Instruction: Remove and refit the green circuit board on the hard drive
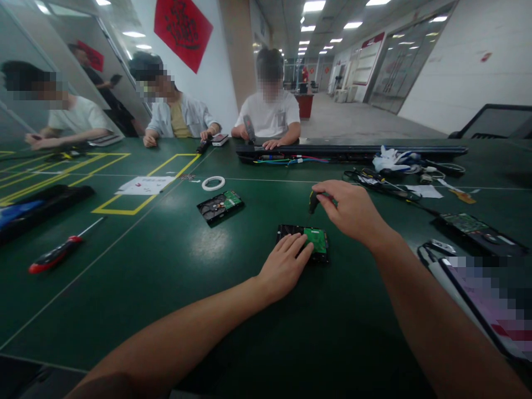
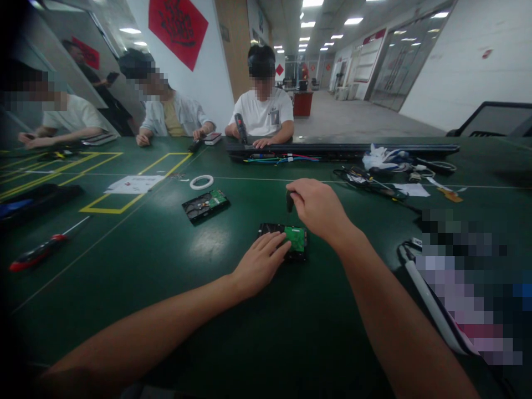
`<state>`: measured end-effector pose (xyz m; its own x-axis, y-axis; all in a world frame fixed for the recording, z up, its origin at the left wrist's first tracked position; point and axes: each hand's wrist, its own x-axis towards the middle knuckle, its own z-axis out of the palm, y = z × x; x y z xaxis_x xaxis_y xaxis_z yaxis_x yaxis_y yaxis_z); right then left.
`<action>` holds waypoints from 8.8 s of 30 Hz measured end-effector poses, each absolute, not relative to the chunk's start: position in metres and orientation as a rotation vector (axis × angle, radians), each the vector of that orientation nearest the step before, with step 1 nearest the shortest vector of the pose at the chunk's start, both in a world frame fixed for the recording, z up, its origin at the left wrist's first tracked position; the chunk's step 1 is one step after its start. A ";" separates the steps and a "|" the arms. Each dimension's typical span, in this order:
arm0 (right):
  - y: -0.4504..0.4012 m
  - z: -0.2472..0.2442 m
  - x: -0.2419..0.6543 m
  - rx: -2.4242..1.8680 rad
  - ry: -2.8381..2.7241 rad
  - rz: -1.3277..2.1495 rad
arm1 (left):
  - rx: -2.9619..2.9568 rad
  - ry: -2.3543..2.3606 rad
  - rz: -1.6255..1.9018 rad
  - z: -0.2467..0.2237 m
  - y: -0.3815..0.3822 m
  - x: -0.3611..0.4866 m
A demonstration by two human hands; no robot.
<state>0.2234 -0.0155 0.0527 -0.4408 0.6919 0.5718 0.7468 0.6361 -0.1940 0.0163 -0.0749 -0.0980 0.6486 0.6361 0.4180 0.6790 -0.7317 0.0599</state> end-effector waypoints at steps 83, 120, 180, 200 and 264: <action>-0.019 0.052 0.224 -1.208 -2.200 0.069 | -2.800 -1.070 -0.586 -0.099 -0.073 0.015; -0.016 0.048 0.221 -1.121 -2.304 -0.011 | -2.806 -1.074 -0.601 -0.099 -0.072 0.015; -0.016 0.051 0.225 -1.200 -2.254 -0.098 | -2.771 -1.047 -0.562 -0.099 -0.073 0.016; -0.018 0.070 0.211 -1.294 -2.357 -0.079 | -2.803 -1.012 -0.452 -0.072 -0.071 0.024; -0.016 0.050 0.223 -1.222 -2.262 -0.033 | -2.827 -1.112 -0.480 -0.075 -0.071 0.025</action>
